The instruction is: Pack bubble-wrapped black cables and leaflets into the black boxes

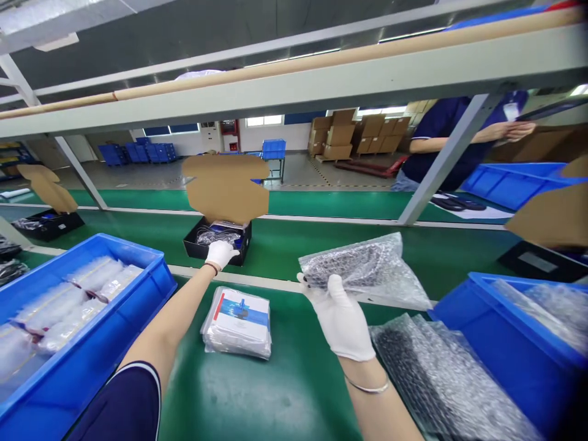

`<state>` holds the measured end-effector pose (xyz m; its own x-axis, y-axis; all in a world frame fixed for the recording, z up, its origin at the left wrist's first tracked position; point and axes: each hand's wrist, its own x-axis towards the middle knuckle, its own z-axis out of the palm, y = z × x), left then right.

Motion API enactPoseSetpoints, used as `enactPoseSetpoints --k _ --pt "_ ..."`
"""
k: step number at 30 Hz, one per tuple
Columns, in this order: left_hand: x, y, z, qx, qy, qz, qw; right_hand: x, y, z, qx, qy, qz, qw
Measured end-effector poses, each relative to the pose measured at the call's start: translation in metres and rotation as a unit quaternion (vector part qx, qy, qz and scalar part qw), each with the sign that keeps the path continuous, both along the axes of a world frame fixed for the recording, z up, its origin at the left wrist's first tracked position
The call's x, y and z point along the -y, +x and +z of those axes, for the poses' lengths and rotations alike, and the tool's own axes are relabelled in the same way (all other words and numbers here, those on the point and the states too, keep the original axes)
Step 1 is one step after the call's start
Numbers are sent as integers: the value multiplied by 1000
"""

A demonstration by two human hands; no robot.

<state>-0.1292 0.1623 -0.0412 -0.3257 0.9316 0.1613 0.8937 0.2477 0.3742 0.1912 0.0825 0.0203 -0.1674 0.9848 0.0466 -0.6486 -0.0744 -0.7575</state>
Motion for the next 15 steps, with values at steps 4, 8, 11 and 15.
enactPoseSetpoints --k 4,8,11,15 --pt "-11 28 4 -22 3 -69 997 -5 2 -2 2 -16 -5 1000" --pt "-21 18 16 -15 70 -28 997 -13 3 -5 -27 -42 -20 999" --pt "-29 -24 28 7 61 87 994 -15 2 -5 -57 -67 -16 996" --pt "-41 -64 32 44 -12 124 991 -15 1 -8 -66 -70 -4 995"
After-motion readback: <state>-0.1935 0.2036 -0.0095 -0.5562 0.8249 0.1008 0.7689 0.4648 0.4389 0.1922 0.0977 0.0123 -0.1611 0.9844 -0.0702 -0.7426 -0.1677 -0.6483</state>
